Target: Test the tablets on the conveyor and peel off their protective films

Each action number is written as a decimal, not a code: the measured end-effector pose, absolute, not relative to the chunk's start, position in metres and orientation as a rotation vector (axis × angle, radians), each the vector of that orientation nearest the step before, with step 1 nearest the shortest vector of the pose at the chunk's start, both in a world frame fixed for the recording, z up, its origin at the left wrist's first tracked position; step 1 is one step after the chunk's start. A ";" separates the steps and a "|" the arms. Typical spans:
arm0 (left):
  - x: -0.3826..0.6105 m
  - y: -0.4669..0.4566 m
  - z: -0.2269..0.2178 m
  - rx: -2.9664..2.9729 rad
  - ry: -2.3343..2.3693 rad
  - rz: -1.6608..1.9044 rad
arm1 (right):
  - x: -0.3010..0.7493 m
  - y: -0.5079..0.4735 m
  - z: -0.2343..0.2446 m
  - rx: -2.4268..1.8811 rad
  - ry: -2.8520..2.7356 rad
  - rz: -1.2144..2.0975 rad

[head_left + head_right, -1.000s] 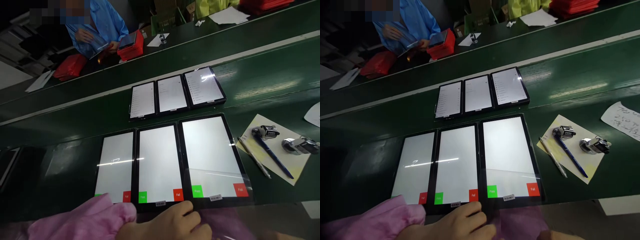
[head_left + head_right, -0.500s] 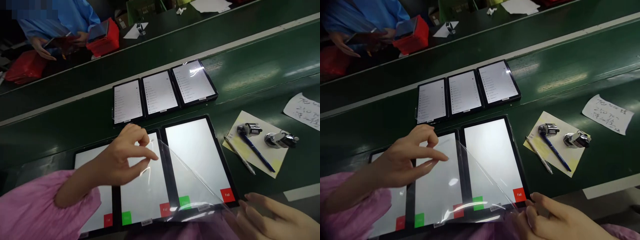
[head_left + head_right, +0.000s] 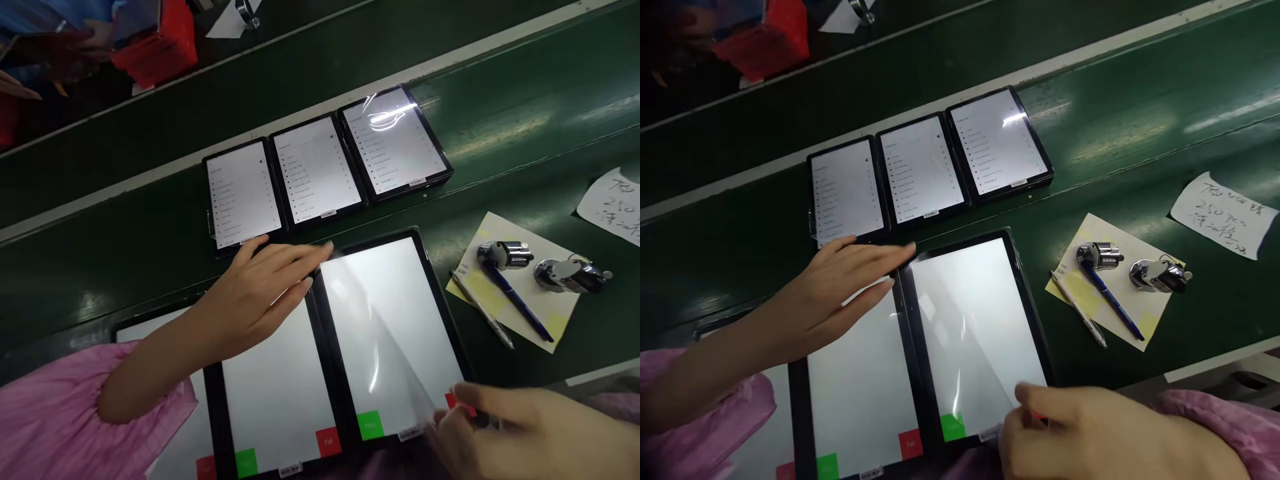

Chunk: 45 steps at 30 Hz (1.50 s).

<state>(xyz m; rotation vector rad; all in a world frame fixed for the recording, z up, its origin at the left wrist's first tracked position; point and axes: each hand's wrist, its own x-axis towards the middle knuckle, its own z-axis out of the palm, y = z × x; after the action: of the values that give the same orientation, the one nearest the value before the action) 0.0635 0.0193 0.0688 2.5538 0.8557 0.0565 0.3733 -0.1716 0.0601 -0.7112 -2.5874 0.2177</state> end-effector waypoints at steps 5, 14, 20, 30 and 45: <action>0.078 0.016 0.061 2.511 1.035 -0.281 | 0.381 -0.094 0.065 -0.933 -2.347 0.412; 0.079 0.027 0.075 2.287 1.265 -0.311 | 0.406 -0.008 0.052 -1.282 -1.521 0.601; 0.059 0.012 0.085 2.308 1.367 -0.253 | 0.398 -0.034 0.056 -1.259 -1.476 0.551; 0.046 -0.018 0.074 2.589 1.251 -0.056 | 0.396 -0.055 0.057 -1.260 -1.559 0.524; -0.052 -0.158 0.049 2.980 0.687 0.212 | 0.375 -0.103 0.057 -1.416 -1.529 0.530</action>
<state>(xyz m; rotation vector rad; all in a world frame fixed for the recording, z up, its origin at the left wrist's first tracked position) -0.0520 -0.1581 0.0490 2.9795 0.6869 0.2115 0.3754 -0.1026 0.0573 -1.4162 -1.5287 0.5300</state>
